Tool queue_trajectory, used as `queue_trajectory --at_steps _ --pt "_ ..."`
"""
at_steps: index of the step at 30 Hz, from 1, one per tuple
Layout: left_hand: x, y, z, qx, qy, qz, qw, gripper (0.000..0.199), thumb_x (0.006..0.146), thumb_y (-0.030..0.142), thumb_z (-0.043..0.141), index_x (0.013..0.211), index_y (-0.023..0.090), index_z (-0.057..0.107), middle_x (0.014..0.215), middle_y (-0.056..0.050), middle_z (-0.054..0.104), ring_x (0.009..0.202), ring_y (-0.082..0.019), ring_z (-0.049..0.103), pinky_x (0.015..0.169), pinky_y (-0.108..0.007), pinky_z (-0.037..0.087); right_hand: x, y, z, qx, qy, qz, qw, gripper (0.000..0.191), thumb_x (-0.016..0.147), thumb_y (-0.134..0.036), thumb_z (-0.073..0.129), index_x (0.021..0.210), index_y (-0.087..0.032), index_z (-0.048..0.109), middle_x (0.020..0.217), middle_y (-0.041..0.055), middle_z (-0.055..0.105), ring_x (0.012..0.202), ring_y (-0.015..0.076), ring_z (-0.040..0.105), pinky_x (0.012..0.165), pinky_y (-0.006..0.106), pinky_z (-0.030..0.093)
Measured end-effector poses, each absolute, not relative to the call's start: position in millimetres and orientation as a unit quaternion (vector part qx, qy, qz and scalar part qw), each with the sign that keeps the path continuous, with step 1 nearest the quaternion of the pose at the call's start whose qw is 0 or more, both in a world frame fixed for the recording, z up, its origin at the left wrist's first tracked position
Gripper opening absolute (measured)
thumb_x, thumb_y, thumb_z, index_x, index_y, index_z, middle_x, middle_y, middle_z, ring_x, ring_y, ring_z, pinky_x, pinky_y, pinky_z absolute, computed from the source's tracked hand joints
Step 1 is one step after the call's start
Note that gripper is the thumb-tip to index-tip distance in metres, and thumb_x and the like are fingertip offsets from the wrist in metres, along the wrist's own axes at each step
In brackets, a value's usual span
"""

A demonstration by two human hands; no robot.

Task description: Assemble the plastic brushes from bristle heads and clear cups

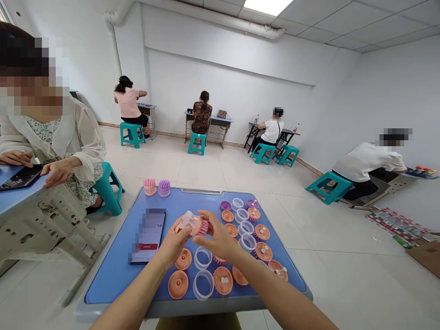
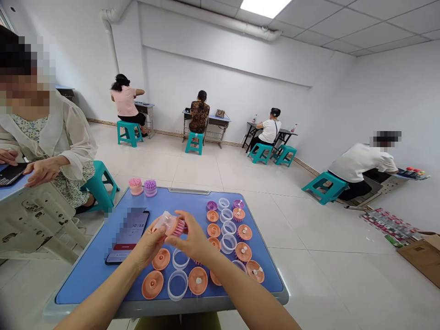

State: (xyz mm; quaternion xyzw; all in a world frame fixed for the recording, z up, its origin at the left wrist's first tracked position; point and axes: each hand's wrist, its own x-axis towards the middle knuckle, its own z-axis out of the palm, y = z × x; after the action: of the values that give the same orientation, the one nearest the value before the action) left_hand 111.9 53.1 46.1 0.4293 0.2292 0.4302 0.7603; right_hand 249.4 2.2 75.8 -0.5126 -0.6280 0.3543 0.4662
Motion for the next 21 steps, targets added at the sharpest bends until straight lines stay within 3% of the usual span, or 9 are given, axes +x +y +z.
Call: queue_trajectory --at_steps 3,5,9,12,15,18,21 --pt "111.3 54.0 42.8 0.435 0.226 0.421 0.763 0.054 0.054 0.041 0.073 0.099 0.016 0.057 0.084 -0.005 0.064 0.081 -0.020 0.058 0.074 -0.029 0.043 251.8 6.7 82.5 -0.483 -0.547 0.532 0.430 0.045 0.079 -0.051 0.043 0.110 -0.019 0.046 0.088 0.0044 0.057 0.076 0.0156 0.058 0.073 0.035 0.049" --pt "111.5 54.4 41.0 0.438 0.226 0.421 0.761 0.055 0.054 0.040 0.074 0.102 0.016 0.056 0.086 -0.005 0.064 0.082 -0.020 0.058 0.076 -0.029 0.043 252.7 7.2 83.0 -0.485 -0.550 0.529 0.426 0.042 0.079 -0.050 0.043 0.106 -0.018 0.048 0.085 0.0039 0.057 0.073 0.0151 0.058 0.072 0.034 0.049" --pt "114.8 53.0 41.1 0.435 0.225 0.416 0.766 0.050 0.056 0.042 0.072 0.097 0.016 0.057 0.090 -0.006 0.064 0.088 -0.022 0.057 0.078 -0.031 0.043 250.6 2.1 75.0 -0.542 -0.686 0.211 0.436 0.038 0.073 -0.037 0.059 0.106 -0.020 0.048 0.099 0.0075 0.054 0.090 0.0203 0.053 0.079 0.038 0.046" --pt "118.6 50.5 41.0 0.426 0.209 0.411 0.778 0.043 0.058 0.043 0.070 0.090 0.017 0.058 0.091 -0.006 0.064 0.091 -0.023 0.057 0.079 -0.033 0.043 246.8 -1.5 66.3 -0.516 -0.756 -0.045 0.400 0.034 0.078 -0.024 0.052 0.111 -0.020 0.045 0.103 0.0110 0.049 0.096 0.0226 0.048 0.081 0.041 0.044" --pt "121.3 49.0 38.9 0.410 0.186 0.409 0.794 0.036 0.060 0.043 0.069 0.084 0.017 0.059 0.090 -0.005 0.065 0.094 -0.023 0.057 0.081 -0.033 0.043 243.9 -2.7 60.4 -0.503 -0.766 -0.153 0.371 0.035 0.081 -0.014 0.045 0.115 -0.021 0.044 0.099 0.0110 0.048 0.092 0.0224 0.047 0.078 0.040 0.045" --pt "121.5 49.3 38.4 0.393 0.179 0.402 0.807 0.034 0.061 0.041 0.069 0.085 0.018 0.060 0.089 -0.004 0.065 0.094 -0.023 0.056 0.082 -0.033 0.043 243.9 -2.7 60.5 -0.507 -0.767 -0.131 0.371 0.041 0.081 -0.012 0.044 0.119 -0.024 0.041 0.100 0.0101 0.047 0.096 0.0225 0.046 0.081 0.042 0.043" --pt "119.4 50.9 41.2 0.389 0.205 0.406 0.801 0.037 0.060 0.042 0.070 0.086 0.018 0.059 0.087 -0.004 0.065 0.090 -0.022 0.058 0.079 -0.032 0.043 246.9 -1.0 67.6 -0.544 -0.733 0.036 0.406 0.059 0.075 -0.027 0.058 0.127 -0.023 0.031 0.113 0.0117 0.043 0.106 0.0250 0.043 0.087 0.044 0.041"
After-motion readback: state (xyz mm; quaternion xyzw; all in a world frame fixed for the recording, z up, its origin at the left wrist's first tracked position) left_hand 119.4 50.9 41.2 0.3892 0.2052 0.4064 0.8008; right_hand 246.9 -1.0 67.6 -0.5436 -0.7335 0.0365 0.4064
